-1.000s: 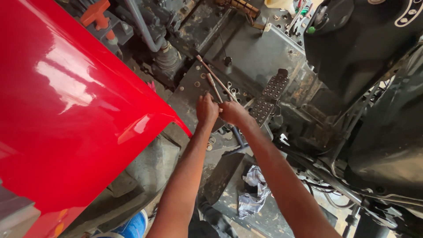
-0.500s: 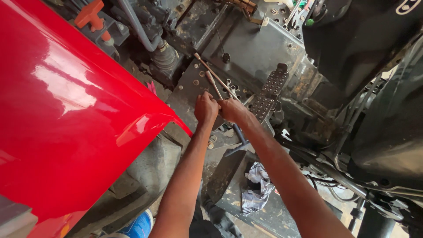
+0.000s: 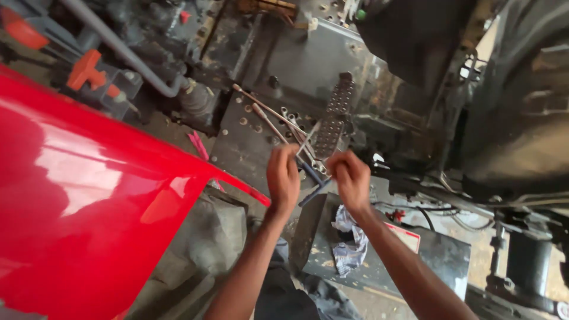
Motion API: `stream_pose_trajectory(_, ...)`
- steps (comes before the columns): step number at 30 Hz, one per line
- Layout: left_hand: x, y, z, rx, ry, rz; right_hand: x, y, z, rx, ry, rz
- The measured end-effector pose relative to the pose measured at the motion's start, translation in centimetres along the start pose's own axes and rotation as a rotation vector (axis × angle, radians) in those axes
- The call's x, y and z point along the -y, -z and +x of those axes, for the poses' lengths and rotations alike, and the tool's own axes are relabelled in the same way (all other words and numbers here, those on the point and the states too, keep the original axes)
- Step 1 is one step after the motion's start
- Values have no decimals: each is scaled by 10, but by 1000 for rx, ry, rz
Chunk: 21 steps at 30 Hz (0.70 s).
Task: Using wrenches and a screwdriver to repair or assemble components of a red tractor.
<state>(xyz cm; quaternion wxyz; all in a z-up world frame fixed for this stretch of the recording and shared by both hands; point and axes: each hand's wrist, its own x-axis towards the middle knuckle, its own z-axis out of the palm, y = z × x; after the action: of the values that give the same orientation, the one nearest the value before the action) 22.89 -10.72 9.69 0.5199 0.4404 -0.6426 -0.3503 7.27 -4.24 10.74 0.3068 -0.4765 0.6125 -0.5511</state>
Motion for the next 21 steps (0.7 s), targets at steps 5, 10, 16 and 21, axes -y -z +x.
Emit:
stream_pose_trajectory(5, 14, -37, -80, 151, -22, -101, -37, 38, -53, -39, -226, -124)
stream_pose_trajectory(10, 43, -71, -101, 171, 378, -176, -87, 18, -27, 22, 183, -663)
stream_pose_trajectory(16, 72, -72, -103, 112, 254, -114, -127, -11, 18, 50, 21, -871)
stream_pose_trajectory(21, 66, -56, -107, 218, 407, -82, -143, -18, 29, 148, -132, -950)
